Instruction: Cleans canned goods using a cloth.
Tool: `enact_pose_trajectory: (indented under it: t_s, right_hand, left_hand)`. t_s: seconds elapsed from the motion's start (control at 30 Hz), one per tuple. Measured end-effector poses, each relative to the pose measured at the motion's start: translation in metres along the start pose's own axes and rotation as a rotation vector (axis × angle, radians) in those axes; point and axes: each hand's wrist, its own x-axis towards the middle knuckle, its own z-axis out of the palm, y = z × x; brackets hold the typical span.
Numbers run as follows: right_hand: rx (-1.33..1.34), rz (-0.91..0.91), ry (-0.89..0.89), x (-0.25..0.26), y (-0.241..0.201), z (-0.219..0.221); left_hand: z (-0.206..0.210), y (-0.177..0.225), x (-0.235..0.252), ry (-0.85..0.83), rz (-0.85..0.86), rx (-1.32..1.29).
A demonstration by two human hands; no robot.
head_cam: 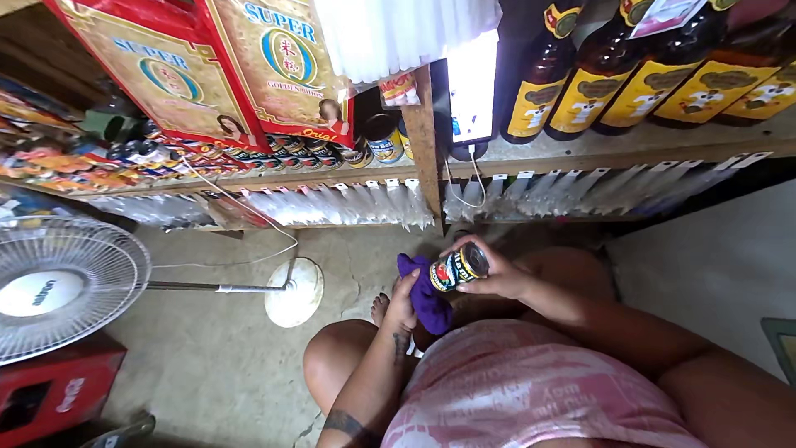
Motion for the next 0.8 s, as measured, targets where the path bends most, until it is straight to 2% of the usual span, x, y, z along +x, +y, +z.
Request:
enact_pose_trajectory:
  t_s: [0.17,0.3,0.4,0.6,0.8]
  right_hand:
    - [-0.025,-0.123,-0.033,-0.003,0.006,0.006]
    - [-0.057,-0.139,0.013,-0.002,0.006,0.008]
    - [-0.091,-0.122,0.052,0.000,0.005,0.008]
    - [-0.119,-0.032,0.129,0.004,0.001,0.005]
    - [-0.121,0.107,0.196,0.006,-0.011,0.005]
  left_hand:
    - [0.003,-0.001,0.001,-0.049,0.067,0.169]
    - [0.004,-0.002,0.003,-0.114,0.130,0.284]
    - [0.004,-0.002,0.003,-0.122,0.106,0.339]
    - [0.000,-0.001,0.001,-0.124,0.049,0.311]
    - [0.001,0.002,-0.004,-0.060,0.019,0.138]
